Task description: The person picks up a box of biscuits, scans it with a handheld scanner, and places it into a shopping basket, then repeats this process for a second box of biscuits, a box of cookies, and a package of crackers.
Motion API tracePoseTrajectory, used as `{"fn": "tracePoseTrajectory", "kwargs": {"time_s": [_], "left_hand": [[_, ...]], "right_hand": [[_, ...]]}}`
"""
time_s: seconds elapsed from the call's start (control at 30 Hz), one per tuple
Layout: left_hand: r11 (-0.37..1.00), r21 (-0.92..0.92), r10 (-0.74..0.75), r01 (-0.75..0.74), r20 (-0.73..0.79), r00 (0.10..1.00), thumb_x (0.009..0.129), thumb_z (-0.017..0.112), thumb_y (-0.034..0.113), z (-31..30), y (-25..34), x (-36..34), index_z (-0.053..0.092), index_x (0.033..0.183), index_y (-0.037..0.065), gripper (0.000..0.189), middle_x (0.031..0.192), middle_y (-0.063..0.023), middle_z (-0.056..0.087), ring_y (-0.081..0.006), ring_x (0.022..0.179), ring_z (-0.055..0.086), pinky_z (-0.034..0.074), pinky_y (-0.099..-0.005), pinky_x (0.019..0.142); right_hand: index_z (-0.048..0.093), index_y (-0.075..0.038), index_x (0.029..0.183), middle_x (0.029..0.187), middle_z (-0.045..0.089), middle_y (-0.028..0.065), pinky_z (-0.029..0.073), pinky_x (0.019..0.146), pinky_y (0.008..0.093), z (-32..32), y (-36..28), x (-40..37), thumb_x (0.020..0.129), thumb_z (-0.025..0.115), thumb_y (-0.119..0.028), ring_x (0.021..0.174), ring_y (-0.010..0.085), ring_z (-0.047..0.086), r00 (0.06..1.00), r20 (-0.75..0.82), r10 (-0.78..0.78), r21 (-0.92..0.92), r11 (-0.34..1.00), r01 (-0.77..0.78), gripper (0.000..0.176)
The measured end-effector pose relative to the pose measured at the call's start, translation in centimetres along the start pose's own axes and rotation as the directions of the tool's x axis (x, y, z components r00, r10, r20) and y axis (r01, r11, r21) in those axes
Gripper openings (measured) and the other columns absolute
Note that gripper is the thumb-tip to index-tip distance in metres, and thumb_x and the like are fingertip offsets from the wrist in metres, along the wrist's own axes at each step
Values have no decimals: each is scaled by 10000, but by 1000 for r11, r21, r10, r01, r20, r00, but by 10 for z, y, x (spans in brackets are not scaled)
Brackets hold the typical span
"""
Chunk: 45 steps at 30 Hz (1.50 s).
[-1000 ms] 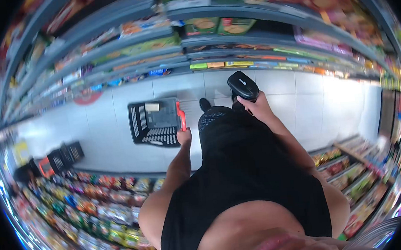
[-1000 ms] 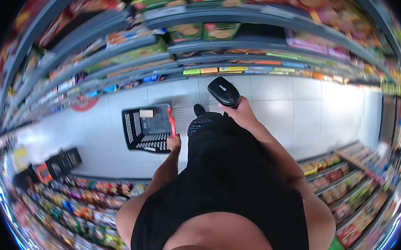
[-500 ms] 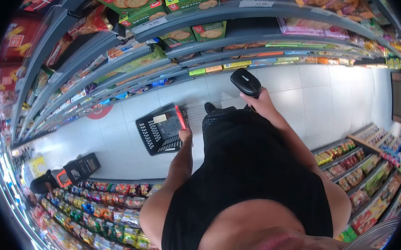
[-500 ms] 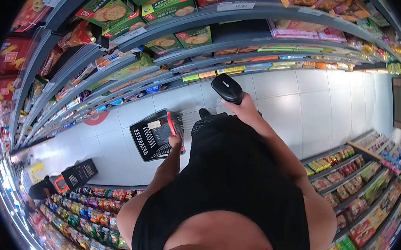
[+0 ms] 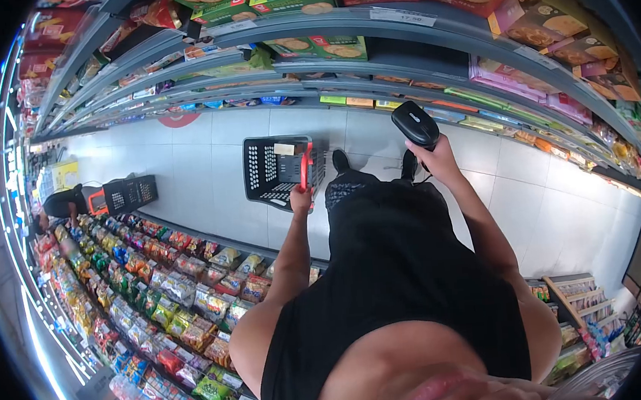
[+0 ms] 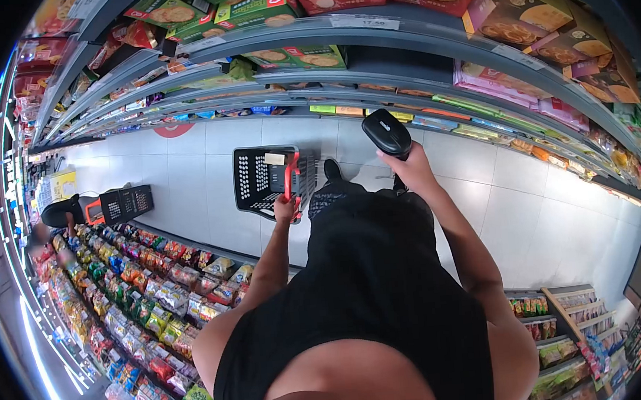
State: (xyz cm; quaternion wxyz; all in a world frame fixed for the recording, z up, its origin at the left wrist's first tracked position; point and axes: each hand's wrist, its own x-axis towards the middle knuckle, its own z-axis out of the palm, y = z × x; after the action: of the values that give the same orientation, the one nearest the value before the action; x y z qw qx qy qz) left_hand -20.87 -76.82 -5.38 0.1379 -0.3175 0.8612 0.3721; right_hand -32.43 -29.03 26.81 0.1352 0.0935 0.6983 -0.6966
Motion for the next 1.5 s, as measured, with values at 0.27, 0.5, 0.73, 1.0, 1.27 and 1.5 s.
{"fn": "tracePoseTrajectory", "kwargs": {"time_s": [0.27,0.5,0.73,1.0,1.27,1.5], "left_hand": [[734,128,670,-667,-299,679,820,721,87,-49,219,-36,635,1165,12,364,1131,-193,661,-397,1069,629,494,-457,932],[189,417,978,-889,-161,132,815,710,119,-101,455,-25,560,1325,39,538,1304,-176,581,-405,1237,514,372,-545,1077],[74,527,994,-846,32,107,792,728,191,-96,514,-3,513,1372,13,644,1338,-186,542,-412,1311,447,299,-606,1150],[51,526,991,-849,75,106,797,736,188,-93,507,6,494,1417,24,686,1393,-200,525,-426,1372,403,282,-595,1179],[15,471,993,-882,98,70,796,758,167,-99,507,19,548,1311,57,567,1355,-215,532,-429,1321,443,316,-563,1162],[15,479,998,-878,42,40,782,777,169,-99,510,14,571,1325,62,591,1320,-211,520,-435,1272,464,337,-564,1136]], "right_hand": [[697,1,952,718,641,10,455,553,272,-30,13,-2,865,817,-249,584,80,568,996,-73,-45,46,998,48,290],[705,-4,948,703,634,3,442,525,260,-11,18,-9,863,819,-243,562,74,563,982,-165,-90,112,988,109,279],[706,-14,943,686,626,-6,440,534,255,10,24,-16,878,801,-207,566,68,562,978,-189,-91,148,982,120,224],[696,-20,905,677,623,-10,424,527,252,16,13,-25,880,796,-194,567,65,560,959,-269,-93,180,973,145,202],[706,-24,908,667,626,-13,423,530,252,26,17,-22,884,795,-190,571,60,566,962,-251,-106,139,980,144,190],[705,-20,906,679,631,-11,426,528,257,28,11,-28,878,802,-197,565,62,557,972,-211,-100,141,981,132,204]]}}
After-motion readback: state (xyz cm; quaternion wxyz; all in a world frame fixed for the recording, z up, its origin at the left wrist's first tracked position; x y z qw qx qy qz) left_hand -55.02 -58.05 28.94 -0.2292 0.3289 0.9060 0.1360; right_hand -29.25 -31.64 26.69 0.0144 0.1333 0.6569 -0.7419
